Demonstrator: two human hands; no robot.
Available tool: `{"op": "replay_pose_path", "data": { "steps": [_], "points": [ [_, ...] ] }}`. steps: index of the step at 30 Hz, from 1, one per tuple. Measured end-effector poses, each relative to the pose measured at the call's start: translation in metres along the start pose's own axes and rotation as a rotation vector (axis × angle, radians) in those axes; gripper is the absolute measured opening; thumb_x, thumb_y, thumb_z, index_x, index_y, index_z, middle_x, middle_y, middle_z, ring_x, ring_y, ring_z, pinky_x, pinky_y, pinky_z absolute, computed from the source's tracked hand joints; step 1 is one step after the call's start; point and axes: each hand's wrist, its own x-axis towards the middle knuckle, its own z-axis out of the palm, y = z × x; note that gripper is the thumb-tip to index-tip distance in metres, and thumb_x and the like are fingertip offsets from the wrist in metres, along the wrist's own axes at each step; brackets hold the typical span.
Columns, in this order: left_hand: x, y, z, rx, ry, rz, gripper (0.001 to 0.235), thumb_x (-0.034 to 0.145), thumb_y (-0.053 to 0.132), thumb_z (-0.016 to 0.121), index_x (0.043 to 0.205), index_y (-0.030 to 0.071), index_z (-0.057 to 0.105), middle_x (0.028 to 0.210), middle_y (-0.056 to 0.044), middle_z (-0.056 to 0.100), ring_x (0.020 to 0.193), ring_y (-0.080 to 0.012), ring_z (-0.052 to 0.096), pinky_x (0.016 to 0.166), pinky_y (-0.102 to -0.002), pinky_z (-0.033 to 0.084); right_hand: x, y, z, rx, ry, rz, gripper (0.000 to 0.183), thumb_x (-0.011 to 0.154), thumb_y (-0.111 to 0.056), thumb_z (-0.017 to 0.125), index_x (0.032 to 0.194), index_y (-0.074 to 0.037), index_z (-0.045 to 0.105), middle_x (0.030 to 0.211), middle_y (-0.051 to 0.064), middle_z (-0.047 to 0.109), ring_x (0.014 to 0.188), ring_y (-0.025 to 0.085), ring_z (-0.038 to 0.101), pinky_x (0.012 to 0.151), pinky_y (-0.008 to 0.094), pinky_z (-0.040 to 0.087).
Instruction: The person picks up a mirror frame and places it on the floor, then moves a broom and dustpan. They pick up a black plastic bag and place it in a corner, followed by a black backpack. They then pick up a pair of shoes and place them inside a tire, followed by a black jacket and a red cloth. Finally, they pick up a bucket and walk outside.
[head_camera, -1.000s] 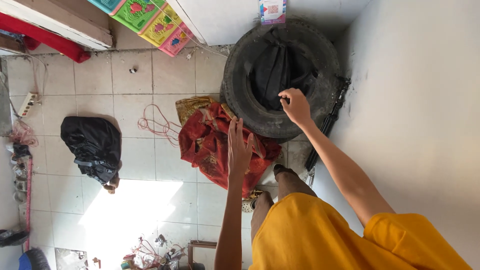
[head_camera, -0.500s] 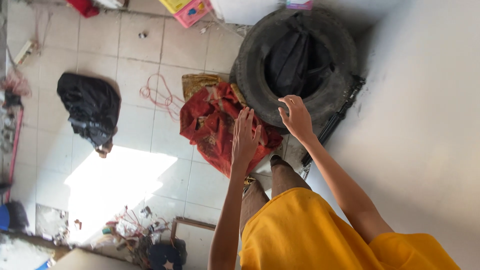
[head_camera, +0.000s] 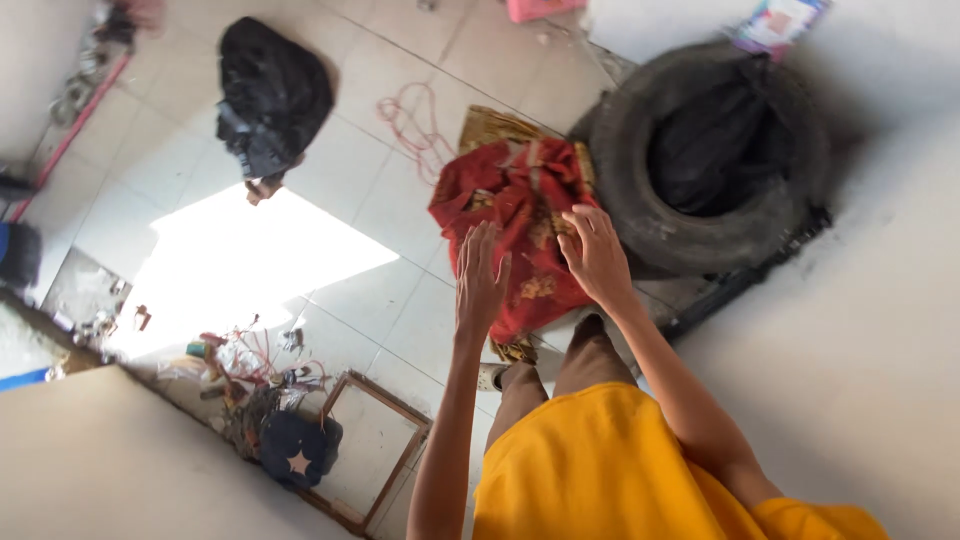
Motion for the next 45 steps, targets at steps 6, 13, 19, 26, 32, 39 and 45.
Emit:
{"op": "replay_pose_path", "data": {
  "steps": [6, 13, 19, 26, 32, 39, 45],
  "points": [
    [-0.068, -0.073, -0.103, 0.033, 0.104, -0.127, 0.054, 0.106, 0.027, 0.058, 0.156, 0.011, 0.043, 0.158, -0.014, 0.047, 0.151, -0.0360, 0.039, 0.124, -0.049, 0.036, -0.006, -0.115, 0.066, 0.037, -0.097, -0.125, 0.036, 0.098, -0.022, 0.067, 0.129, -0.004, 0.063, 0.142, 0.017, 0.055, 0.135, 0.036, 0.050, 0.113, 0.048, 0.043],
    [-0.109, -0.118, -0.184, 0.137, 0.274, -0.266, 0.055, 0.105, 0.028, 0.059, 0.154, 0.009, 0.043, 0.157, -0.014, 0.045, 0.150, -0.0357, 0.037, 0.122, -0.050, 0.035, 0.006, -0.219, 0.105, 0.100, -0.162, -0.315, 0.039, 0.100, -0.021, 0.066, 0.133, -0.002, 0.061, 0.145, 0.018, 0.053, 0.137, 0.036, 0.049, 0.112, 0.047, 0.044],
    [-0.130, -0.166, -0.209, 0.119, 0.339, -0.379, 0.055, 0.107, 0.032, 0.054, 0.155, 0.010, 0.039, 0.159, -0.012, 0.043, 0.151, -0.0327, 0.036, 0.123, -0.048, 0.035, 0.016, -0.268, 0.134, 0.073, -0.217, -0.403, 0.040, 0.100, -0.022, 0.067, 0.134, -0.002, 0.061, 0.146, 0.017, 0.051, 0.138, 0.036, 0.046, 0.115, 0.049, 0.040],
    [-0.134, -0.226, -0.228, 0.110, 0.352, -0.483, 0.056, 0.107, 0.034, 0.054, 0.156, 0.012, 0.039, 0.159, -0.011, 0.042, 0.151, -0.0321, 0.035, 0.123, -0.048, 0.033, 0.035, -0.292, 0.189, 0.106, -0.325, -0.411, 0.039, 0.098, -0.022, 0.066, 0.131, -0.002, 0.060, 0.146, 0.017, 0.050, 0.140, 0.036, 0.046, 0.114, 0.047, 0.042],
    [-0.088, -0.291, -0.255, 0.118, 0.361, -0.457, 0.055, 0.107, 0.033, 0.053, 0.156, 0.012, 0.039, 0.158, -0.011, 0.044, 0.150, -0.0317, 0.036, 0.123, -0.048, 0.035, 0.086, -0.315, 0.242, 0.083, -0.369, -0.409, 0.038, 0.098, -0.022, 0.066, 0.131, -0.004, 0.061, 0.144, 0.016, 0.051, 0.138, 0.035, 0.048, 0.115, 0.047, 0.042],
    [0.001, -0.364, -0.303, 0.115, 0.292, -0.489, 0.055, 0.106, 0.031, 0.055, 0.155, 0.014, 0.040, 0.158, -0.012, 0.044, 0.151, -0.0329, 0.037, 0.123, -0.049, 0.037, 0.183, -0.351, 0.303, 0.098, -0.351, -0.350, 0.040, 0.100, -0.022, 0.064, 0.135, -0.004, 0.058, 0.146, 0.015, 0.051, 0.139, 0.032, 0.048, 0.114, 0.046, 0.044],
    [0.070, -0.419, -0.345, 0.213, 0.334, -0.425, 0.061, 0.106, 0.028, 0.056, 0.160, 0.014, 0.032, 0.165, -0.011, 0.037, 0.154, -0.0338, 0.032, 0.125, -0.054, 0.032, 0.268, -0.392, 0.353, 0.015, -0.345, -0.403, 0.057, 0.100, -0.025, 0.064, 0.151, -0.005, 0.046, 0.155, 0.016, 0.045, 0.145, 0.032, 0.042, 0.119, 0.045, 0.040]
  ]
}}
